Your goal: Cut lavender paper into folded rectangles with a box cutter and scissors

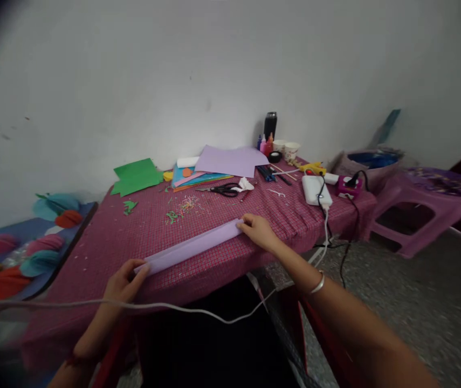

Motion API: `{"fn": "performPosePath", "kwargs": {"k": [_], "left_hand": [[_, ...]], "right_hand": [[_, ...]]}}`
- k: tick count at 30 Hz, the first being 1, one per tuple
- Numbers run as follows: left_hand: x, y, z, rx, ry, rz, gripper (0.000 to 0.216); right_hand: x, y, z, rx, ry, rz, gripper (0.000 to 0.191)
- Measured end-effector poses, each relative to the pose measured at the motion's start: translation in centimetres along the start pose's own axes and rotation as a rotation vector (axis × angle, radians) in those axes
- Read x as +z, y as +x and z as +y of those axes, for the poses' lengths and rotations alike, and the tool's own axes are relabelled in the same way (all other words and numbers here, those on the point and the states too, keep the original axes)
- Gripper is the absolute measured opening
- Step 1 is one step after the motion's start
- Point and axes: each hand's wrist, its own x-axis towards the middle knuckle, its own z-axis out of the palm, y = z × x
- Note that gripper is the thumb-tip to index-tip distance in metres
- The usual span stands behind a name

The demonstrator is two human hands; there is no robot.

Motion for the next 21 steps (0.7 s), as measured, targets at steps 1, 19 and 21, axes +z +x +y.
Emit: {"fn": "performPosePath", "kwargs": {"k": [1,19,21], "left_hand": [[0.2,0.3,0.1,0.004,0.032,-0.011,0.033],[1.4,1.9,2.1,-0.11,0.659,-0.143,0.033],[1.4,1.9,2.5,-0.122,0.669,-0.15,0.034]], "right_hand": [[0.3,0.3,-0.2,0.019,-0.037,0.019,0.025],[1.2,0.6,-2.7,0.147,-0.485,0.023,0.024],[1.2,0.7,-2.9,0.157,-0.492,0.016,0.024]]}}
